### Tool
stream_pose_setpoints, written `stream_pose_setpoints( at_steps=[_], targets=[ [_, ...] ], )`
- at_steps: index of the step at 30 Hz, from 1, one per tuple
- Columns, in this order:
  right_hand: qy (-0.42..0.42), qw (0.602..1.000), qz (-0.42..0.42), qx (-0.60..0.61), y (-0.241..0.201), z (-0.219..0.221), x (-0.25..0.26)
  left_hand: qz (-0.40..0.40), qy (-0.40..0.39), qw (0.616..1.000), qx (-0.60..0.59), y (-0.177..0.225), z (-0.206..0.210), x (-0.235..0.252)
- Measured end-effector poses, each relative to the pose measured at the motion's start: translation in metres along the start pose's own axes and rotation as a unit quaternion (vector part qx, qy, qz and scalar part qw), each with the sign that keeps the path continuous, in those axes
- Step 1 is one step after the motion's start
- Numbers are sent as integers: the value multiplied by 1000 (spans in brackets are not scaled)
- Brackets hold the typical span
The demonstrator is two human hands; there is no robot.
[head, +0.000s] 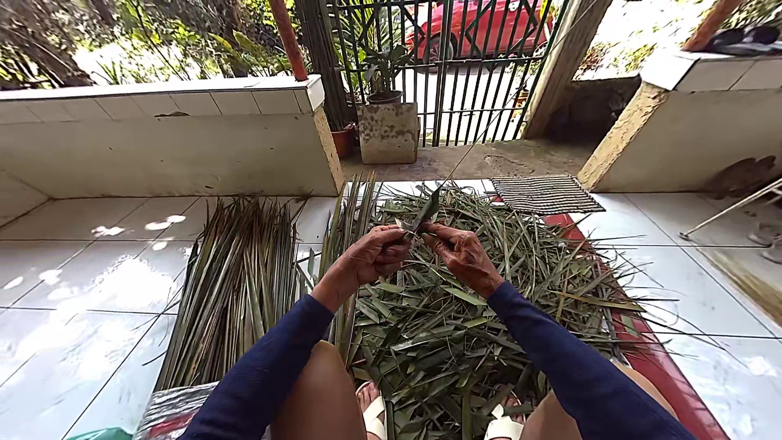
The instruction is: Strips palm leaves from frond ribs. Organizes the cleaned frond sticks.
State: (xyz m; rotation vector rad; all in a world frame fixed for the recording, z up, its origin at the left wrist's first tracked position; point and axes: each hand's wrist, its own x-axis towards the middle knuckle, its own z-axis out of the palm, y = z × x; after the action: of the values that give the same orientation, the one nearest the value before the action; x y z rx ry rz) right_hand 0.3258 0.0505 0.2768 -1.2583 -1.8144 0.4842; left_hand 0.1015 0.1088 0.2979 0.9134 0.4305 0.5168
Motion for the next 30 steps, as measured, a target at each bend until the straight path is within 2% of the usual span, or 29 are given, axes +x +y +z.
stream_pose_setpoints(
  at_steps=[6, 8, 13, 21, 25, 30],
  targets=[
    [51, 995, 63, -56, -2, 9, -2, 92, 130, 980, 119, -16, 19, 14],
    [76, 992, 75, -71, -1, 13, -2, 109, 152, 970, 157, -20, 24, 18],
    [109, 988, 60, -89, 1, 10, -2, 87, 136, 980, 120, -20, 33, 17],
    [139, 975, 87, -151, -2, 13, -2, 54, 182, 960, 205, -12, 39, 9],
    [155, 974, 110, -127, 8, -10, 6, 47, 171, 955, 238, -12, 38, 3],
    [222, 958, 148, -100, 29, -37, 16, 27, 156, 963, 218, -12, 26, -2]
  ],
)
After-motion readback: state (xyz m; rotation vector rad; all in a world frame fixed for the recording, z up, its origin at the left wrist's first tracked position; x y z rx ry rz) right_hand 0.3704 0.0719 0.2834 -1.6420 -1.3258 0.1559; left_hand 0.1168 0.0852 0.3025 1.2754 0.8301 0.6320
